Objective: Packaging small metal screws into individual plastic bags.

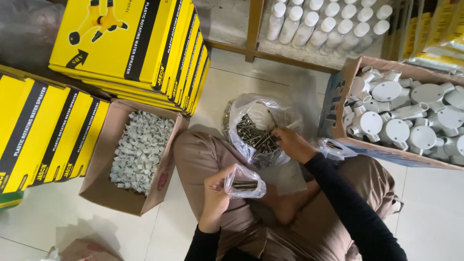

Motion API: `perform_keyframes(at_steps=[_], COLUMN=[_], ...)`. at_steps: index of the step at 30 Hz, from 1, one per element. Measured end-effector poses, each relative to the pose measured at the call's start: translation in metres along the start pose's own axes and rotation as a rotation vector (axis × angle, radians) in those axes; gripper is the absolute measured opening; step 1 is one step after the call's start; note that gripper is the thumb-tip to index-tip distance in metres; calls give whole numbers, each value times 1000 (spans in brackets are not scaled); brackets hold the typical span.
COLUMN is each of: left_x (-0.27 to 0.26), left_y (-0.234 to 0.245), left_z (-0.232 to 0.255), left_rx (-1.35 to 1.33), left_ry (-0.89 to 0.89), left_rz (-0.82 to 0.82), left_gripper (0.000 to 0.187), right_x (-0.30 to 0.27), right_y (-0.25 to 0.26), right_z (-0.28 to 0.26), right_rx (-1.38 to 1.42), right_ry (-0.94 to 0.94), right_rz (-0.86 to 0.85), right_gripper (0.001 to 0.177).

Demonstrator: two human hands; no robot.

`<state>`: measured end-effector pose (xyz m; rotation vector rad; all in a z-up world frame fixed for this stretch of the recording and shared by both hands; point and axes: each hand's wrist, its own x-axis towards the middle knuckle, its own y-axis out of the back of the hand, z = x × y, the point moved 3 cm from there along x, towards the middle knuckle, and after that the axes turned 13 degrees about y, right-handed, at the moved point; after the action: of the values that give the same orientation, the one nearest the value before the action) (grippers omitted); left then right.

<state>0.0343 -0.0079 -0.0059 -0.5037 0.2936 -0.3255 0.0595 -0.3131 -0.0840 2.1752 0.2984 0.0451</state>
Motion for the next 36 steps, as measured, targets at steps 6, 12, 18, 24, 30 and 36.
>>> perform_keyframes(at_steps=[6,12,18,24,30,36], left_x=[10,21,26,16,17,16], left_y=[7,15,10,13,9,2], left_z=[-4,-10,-10,-19,-23,-7], left_rx=[-1,152,131,96,92,39], left_ry=[50,117,113,178,196,130], left_rz=[-121,-35,-12,-18,16,-70], left_gripper=[64,72,62,69,72,67], right_x=[11,17,16,11,23,25], right_y=[-14,-6,-1,-16,-22,1], right_z=[-12,-3,1,27,13,-6], right_rx=[272,360,400,293,347,310], right_ry=[-121,-173,-170,-128,-202,-240], right_rz=[-131,-99,-112,33,-41,-193], right_gripper=[50,43,31,25,33,34])
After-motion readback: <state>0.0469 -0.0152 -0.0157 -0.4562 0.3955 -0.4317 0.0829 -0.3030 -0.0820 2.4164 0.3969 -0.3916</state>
